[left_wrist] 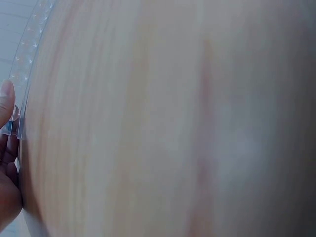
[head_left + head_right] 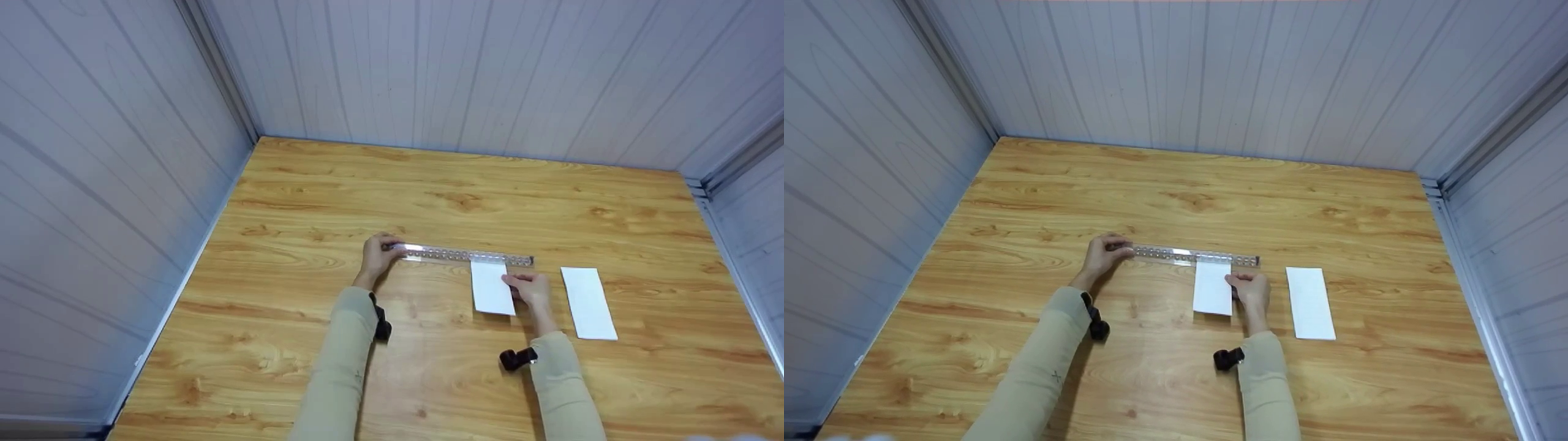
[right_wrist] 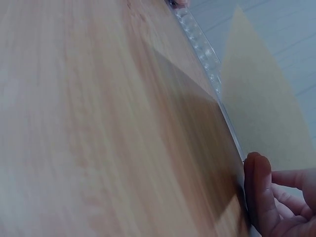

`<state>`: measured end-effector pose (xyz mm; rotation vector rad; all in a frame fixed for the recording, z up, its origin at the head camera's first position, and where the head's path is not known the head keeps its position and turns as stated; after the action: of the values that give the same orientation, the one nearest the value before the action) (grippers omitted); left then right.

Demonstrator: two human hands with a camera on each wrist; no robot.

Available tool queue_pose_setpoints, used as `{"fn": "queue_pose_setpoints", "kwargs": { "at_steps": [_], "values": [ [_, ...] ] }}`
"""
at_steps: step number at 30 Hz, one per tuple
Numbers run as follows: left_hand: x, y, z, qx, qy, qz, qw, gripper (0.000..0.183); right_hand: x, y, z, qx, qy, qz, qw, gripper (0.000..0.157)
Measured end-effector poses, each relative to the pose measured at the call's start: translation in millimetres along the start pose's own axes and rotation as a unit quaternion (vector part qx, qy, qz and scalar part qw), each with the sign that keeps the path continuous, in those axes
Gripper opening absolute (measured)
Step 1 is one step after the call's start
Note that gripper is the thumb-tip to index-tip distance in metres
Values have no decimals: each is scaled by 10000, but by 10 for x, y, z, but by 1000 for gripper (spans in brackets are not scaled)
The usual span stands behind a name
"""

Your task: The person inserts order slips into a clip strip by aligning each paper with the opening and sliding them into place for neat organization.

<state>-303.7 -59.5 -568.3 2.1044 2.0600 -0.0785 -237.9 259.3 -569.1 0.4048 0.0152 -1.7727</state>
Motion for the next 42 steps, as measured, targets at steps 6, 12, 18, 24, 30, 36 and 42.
{"fn": "queue_pose_setpoints", "kwargs": {
  "at_steps": [6,12,18,24,30,36,42],
  "values": [
    [-8,-6,-4,162,-129,-82,9998,19,18,-10,-4,32,-5,82,10000,34],
    [-3,-11,-13,266,-169,-118,9994,17,43,-22,-8,23,-25,135,9999,35],
    [-7,-13,-30,359,-548,-206,9976,14,73,-19,5,51,2,141,9999,30],
    [-15,-22,-17,305,-726,-264,9965,14,108,-13,19,14,-43,87,10000,26],
    [-17,-14,-19,177,-656,-291,9973,17,132,-25,23,-112,56,108,9999,26],
    [-22,-7,-22,119,-679,-269,9973,18,160,-19,27,-160,104,141,9997,23],
    [-31,-6,-15,210,-777,-299,9963,18,201,5,47,-144,137,141,9997,19]
  ]
}}
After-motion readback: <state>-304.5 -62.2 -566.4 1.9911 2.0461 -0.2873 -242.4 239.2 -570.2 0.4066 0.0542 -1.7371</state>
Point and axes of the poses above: each hand's wrist, its own y-axis away from the middle knuckle, its own x-axis out of the palm, z = x × y, the point moved 5 cm from there along -y, towards the middle knuckle, and after that the axes turned 13 degrees about -x, right-handed, at the moved point
